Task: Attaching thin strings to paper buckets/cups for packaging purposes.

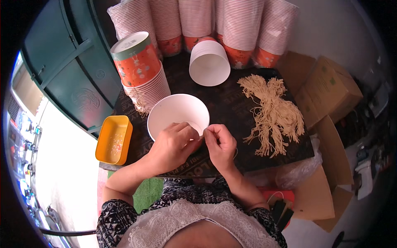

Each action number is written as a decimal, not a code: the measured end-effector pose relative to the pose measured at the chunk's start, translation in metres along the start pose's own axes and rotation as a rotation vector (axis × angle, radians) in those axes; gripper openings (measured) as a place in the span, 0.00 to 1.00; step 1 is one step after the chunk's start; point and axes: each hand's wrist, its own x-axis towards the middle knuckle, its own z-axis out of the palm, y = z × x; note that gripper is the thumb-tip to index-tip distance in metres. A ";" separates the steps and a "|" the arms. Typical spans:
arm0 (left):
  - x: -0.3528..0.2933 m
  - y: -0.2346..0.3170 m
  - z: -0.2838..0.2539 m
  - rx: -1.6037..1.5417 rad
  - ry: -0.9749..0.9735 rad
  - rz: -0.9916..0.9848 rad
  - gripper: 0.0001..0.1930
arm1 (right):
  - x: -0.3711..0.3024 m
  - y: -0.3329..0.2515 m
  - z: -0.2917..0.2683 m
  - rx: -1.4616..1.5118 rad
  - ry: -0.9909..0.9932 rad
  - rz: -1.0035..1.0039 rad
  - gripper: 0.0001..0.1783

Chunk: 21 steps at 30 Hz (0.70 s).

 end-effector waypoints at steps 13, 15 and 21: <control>0.002 -0.002 0.001 -0.124 0.024 -0.053 0.08 | 0.002 0.003 -0.002 -0.061 -0.094 -0.022 0.06; 0.004 -0.003 0.002 -0.135 0.056 0.027 0.08 | 0.003 0.002 -0.002 -0.055 -0.103 -0.017 0.05; 0.010 -0.008 0.005 -0.113 0.062 0.107 0.08 | 0.007 -0.002 -0.002 -0.071 -0.127 -0.009 0.05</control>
